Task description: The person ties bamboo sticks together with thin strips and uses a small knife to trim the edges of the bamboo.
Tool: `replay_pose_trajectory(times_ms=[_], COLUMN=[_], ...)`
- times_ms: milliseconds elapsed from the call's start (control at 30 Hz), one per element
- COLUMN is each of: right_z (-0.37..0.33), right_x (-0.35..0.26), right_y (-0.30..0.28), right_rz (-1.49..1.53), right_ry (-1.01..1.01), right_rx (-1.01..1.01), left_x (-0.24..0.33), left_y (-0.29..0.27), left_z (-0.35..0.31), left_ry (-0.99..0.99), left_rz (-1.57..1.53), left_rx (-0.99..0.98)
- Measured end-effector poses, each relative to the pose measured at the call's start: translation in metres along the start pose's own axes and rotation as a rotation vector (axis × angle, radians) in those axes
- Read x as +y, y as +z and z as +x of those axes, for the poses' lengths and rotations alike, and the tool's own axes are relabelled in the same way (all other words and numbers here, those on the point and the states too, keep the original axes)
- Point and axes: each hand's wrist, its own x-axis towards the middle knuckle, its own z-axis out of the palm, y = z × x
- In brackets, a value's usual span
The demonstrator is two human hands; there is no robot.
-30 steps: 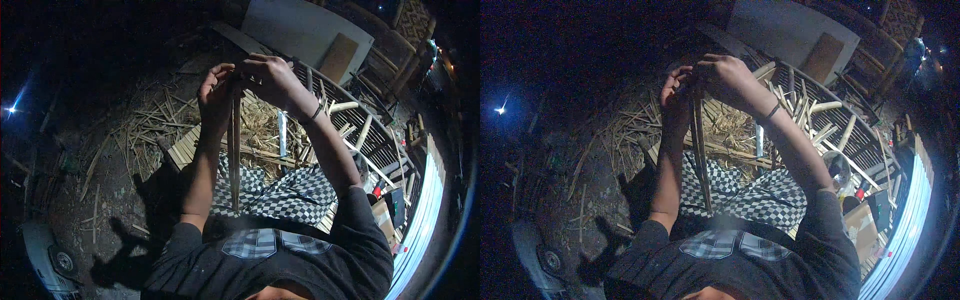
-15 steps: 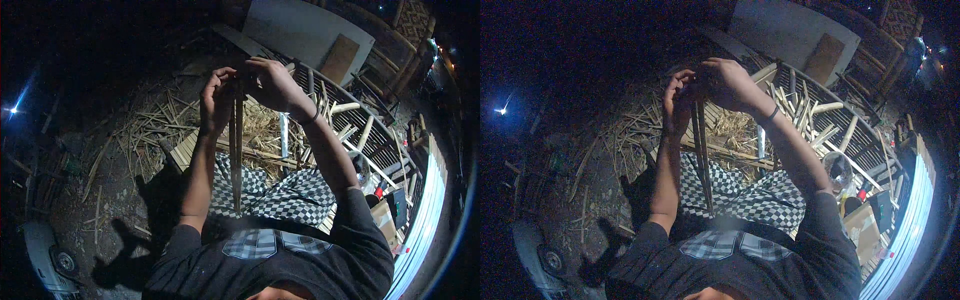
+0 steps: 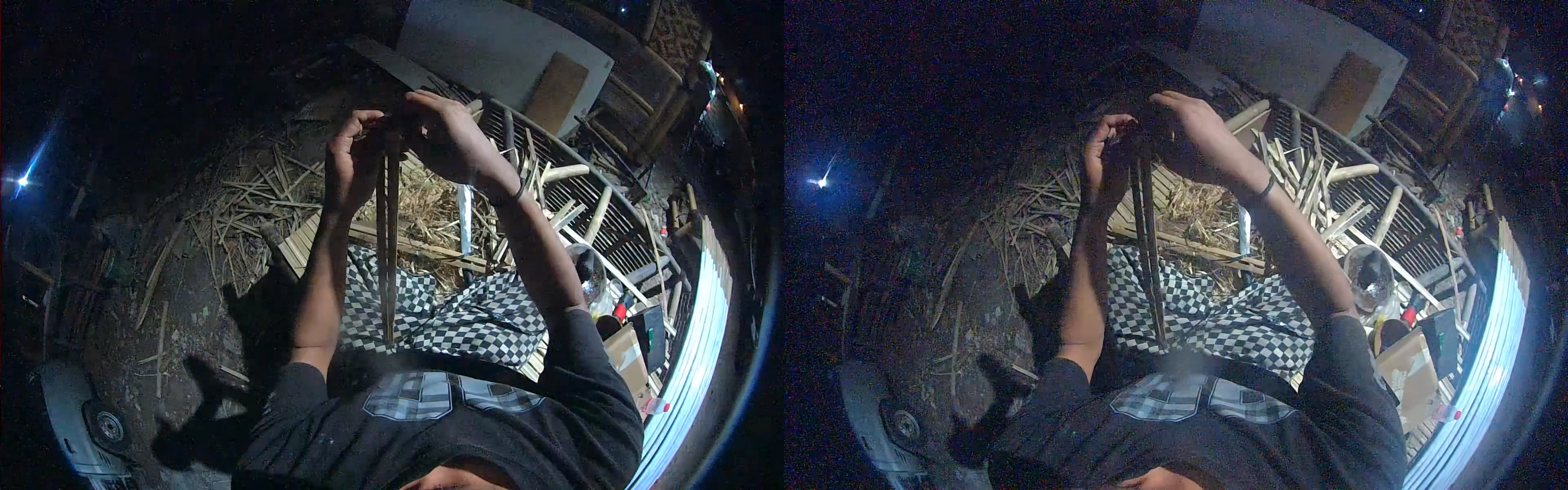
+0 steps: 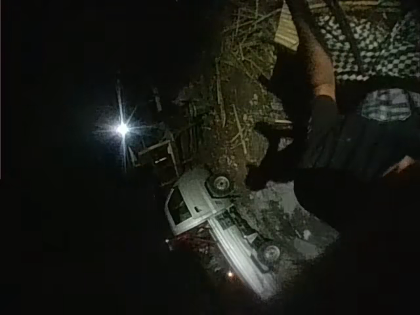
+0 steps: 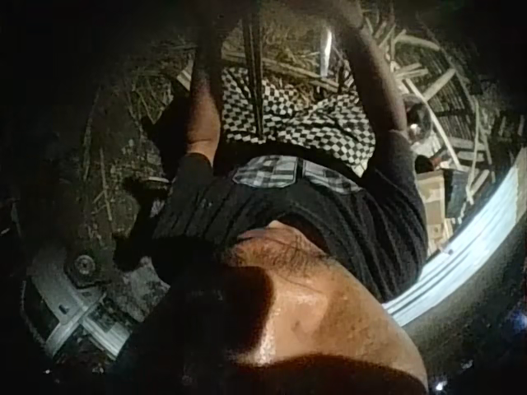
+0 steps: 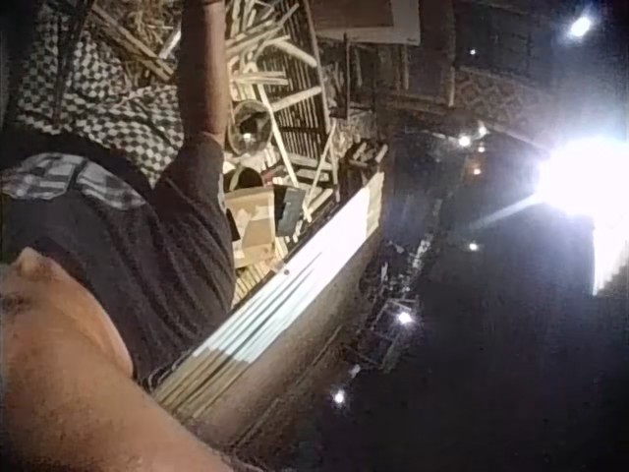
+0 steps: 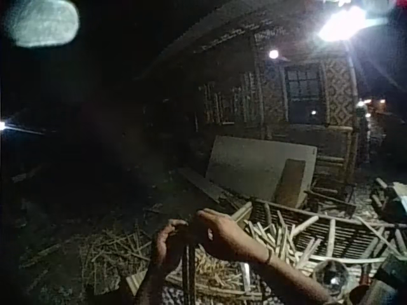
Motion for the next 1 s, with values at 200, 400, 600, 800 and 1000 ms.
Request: replay_pose_trajectory(times_ms=[200,400,600,800,1000], right_z=[-0.009,-0.031,-0.025,-0.022,-0.022], right_x=[-0.037,-0.056,-0.063,-0.053,-0.048], right_y=[0.001,0.022,0.039,0.051,0.055], right_rz=[0.084,0.014,0.135,0.313,0.299], right_ry=[-0.001,0.137,0.267,0.336,0.321], right_rx=[0.202,0.480,0.584,0.590,0.635], left_x=[0.018,0.017,0.014,0.018,0.021], left_y=[0.000,-0.006,-0.003,-0.002,0.001], left_z=[-0.001,0.001,-0.003,-0.004,-0.004], left_ry=[-0.058,0.016,0.053,0.068,0.027], left_rz=[-0.213,0.034,0.048,0.039,0.151], left_rx=[-0.012,-0.048,-0.019,0.019,0.053])
